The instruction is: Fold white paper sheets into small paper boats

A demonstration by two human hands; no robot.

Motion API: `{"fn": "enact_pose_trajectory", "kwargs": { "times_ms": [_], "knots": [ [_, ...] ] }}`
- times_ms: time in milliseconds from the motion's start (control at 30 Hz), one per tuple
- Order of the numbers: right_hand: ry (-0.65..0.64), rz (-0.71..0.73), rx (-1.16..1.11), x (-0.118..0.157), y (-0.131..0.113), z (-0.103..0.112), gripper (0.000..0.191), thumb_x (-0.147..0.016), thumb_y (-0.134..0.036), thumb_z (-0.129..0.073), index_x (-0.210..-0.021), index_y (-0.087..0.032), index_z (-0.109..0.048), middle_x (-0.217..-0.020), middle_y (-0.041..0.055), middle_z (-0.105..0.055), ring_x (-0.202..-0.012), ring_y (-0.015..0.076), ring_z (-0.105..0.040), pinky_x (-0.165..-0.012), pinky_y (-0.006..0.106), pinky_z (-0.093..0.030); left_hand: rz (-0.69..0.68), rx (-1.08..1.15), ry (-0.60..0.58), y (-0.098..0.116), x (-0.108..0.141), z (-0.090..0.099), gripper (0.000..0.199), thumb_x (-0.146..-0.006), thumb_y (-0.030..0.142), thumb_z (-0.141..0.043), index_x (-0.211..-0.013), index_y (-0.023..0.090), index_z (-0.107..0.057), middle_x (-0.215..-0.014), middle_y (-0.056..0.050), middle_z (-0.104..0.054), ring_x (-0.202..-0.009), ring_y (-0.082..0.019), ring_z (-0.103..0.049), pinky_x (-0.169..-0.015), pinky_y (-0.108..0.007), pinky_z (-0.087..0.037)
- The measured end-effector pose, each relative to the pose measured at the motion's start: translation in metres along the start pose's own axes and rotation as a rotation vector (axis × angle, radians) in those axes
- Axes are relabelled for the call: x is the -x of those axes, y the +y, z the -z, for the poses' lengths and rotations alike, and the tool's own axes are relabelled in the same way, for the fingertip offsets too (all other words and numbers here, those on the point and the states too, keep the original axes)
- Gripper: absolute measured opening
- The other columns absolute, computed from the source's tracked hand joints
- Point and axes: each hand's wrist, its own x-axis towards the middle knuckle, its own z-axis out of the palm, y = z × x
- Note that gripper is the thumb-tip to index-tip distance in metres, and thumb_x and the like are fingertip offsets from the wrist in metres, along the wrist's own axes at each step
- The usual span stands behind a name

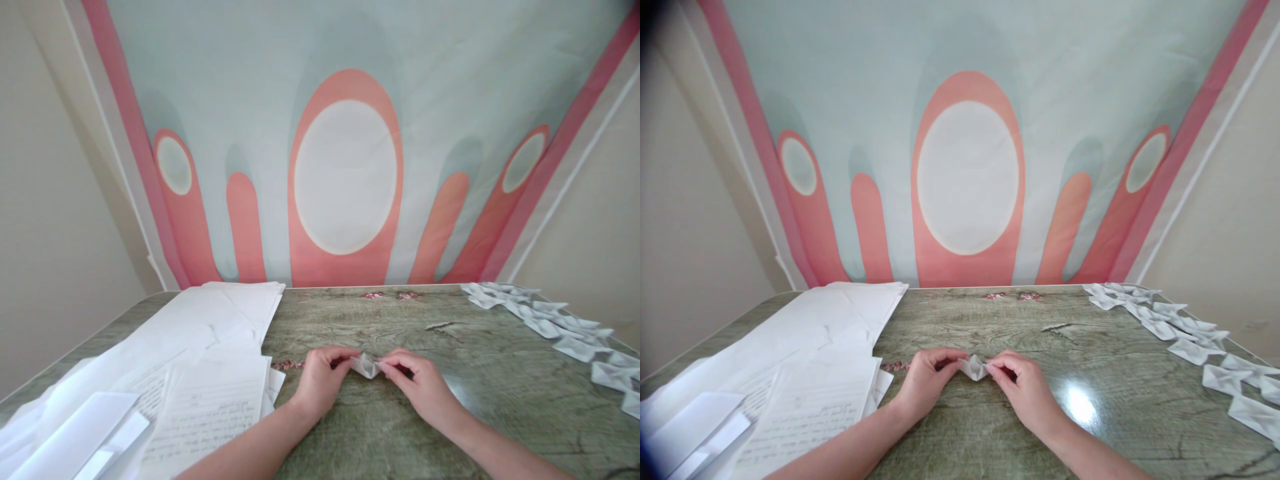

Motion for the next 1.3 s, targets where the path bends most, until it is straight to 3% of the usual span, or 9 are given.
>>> {"fn": "enact_pose_trajectory", "kwargs": {
  "times_ms": [200,433,767,1300],
  "knots": [
    [-0.017,-0.027,0.029,-0.0013,0.0007,-0.0007,0.024,-0.084,-0.036,-0.049,-0.082,-0.02,-0.067,-0.078,0.0035,-0.065,-0.073,0.0179,-0.059,-0.07,0.029,-0.046,-0.115,-0.19,-0.004,-0.0023,0.0012,0.0013,0.023,-0.074,0.013,-0.057,-0.09,0.024,-0.069,-0.091,-0.001,-0.068,-0.085,-0.019,-0.062,-0.082,-0.029,-0.046],
    [0.023,-0.065,0.012,-0.0004,0.0007,-0.0031,0.02,-0.081,-0.036,-0.053,-0.089,-0.02,-0.063,-0.075,0.001,-0.061,-0.065,0.0147,-0.057,-0.06,0.025,-0.045,-0.165,-0.199,0.019,0.0035,0.0036,0.0029,0.031,-0.073,0.008,-0.056,-0.098,0.023,-0.066,-0.095,-0.003,-0.061,-0.086,-0.016,-0.058,-0.079,-0.026,-0.046],
    [0.03,-0.015,0.002,0.0001,-0.0018,0.0002,0.022,-0.084,-0.037,-0.049,-0.089,-0.021,-0.064,-0.083,0.0038,-0.062,-0.071,0.0163,-0.058,-0.064,0.027,-0.046,-0.181,-0.174,0.036,0.0062,0.0027,0.0038,0.019,-0.081,0.015,-0.049,-0.086,0.02,-0.066,-0.088,-0.005,-0.062,-0.083,-0.017,-0.057,-0.072,-0.026,-0.047],
    [-0.008,-0.016,0.049,-0.0009,-0.0036,0.0007,0.02,-0.085,-0.032,-0.047,-0.085,-0.021,-0.064,-0.079,0.0032,-0.063,-0.071,0.0169,-0.058,-0.064,0.027,-0.045,-0.177,-0.281,-0.001,0.0044,0.003,0.0033,0.02,-0.075,0.009,-0.049,-0.08,0.02,-0.065,-0.081,-0.002,-0.062,-0.078,-0.016,-0.057,-0.071,-0.026,-0.043]
  ]
}}
